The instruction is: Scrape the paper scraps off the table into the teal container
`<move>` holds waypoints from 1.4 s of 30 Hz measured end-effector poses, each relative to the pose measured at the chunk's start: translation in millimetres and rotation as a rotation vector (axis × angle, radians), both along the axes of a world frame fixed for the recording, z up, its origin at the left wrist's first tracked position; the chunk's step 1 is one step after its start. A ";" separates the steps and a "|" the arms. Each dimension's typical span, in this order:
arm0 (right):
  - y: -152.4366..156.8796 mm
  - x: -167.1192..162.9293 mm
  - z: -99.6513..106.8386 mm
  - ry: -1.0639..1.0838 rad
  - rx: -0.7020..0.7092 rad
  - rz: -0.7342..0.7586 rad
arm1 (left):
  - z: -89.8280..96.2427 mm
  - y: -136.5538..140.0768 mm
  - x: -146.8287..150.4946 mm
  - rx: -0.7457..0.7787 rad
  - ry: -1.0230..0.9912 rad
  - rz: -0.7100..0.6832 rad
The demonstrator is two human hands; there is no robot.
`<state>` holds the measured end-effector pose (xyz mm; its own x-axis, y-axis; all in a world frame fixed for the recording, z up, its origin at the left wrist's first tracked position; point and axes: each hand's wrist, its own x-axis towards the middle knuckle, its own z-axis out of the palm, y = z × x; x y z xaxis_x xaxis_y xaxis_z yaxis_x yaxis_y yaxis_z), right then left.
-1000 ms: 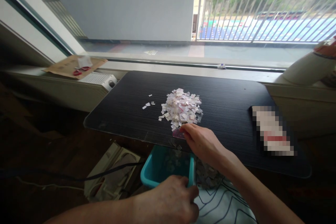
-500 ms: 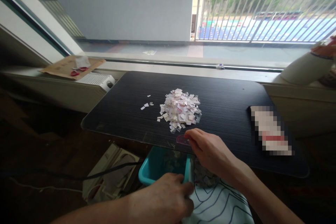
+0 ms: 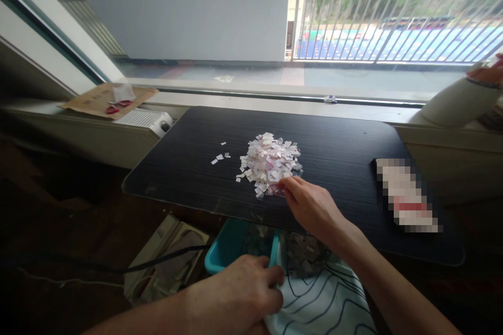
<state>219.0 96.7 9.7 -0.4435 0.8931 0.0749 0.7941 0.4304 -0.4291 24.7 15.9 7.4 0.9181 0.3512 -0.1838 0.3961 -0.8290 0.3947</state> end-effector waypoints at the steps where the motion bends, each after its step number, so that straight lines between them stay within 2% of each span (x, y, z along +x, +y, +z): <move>1: 0.9 -1.1 0.4 0.001 0.001 -0.002 | -0.1 0.4 0.2 -0.005 0.000 -0.004; 6: 0.5 -3.5 3.8 0.014 -0.050 0.099 | -0.8 0.2 -0.9 -0.004 -0.005 -0.013; 10: 2.9 -4.5 3.3 -0.013 0.007 0.044 | -1.4 -0.9 -0.3 -0.005 -0.003 -0.011; 15: 5.3 -6.9 3.7 -0.042 -0.026 0.110 | -1.0 -1.0 0.5 -0.005 0.001 -0.021; 19: 6.6 -11.9 6.2 -0.082 0.006 0.077 | -1.4 -1.2 0.1 0.001 -0.013 -0.006; 24: 4.1 -12.4 5.3 -0.077 -0.037 0.127 | -1.1 -1.5 1.4 -0.006 -0.007 -0.023; 29: 4.9 -10.4 4.5 -0.062 -0.014 0.048 | 1.8 -0.9 5.3 -0.011 0.014 -0.024; 34: 0.9 -11.2 9.1 -0.054 -0.076 0.077 | -0.2 -0.8 6.6 -0.015 0.007 -0.033; 42: 12.1 -26.2 7.0 -0.090 -0.013 0.074 | 2.8 -2.1 9.2 -0.018 0.009 -0.018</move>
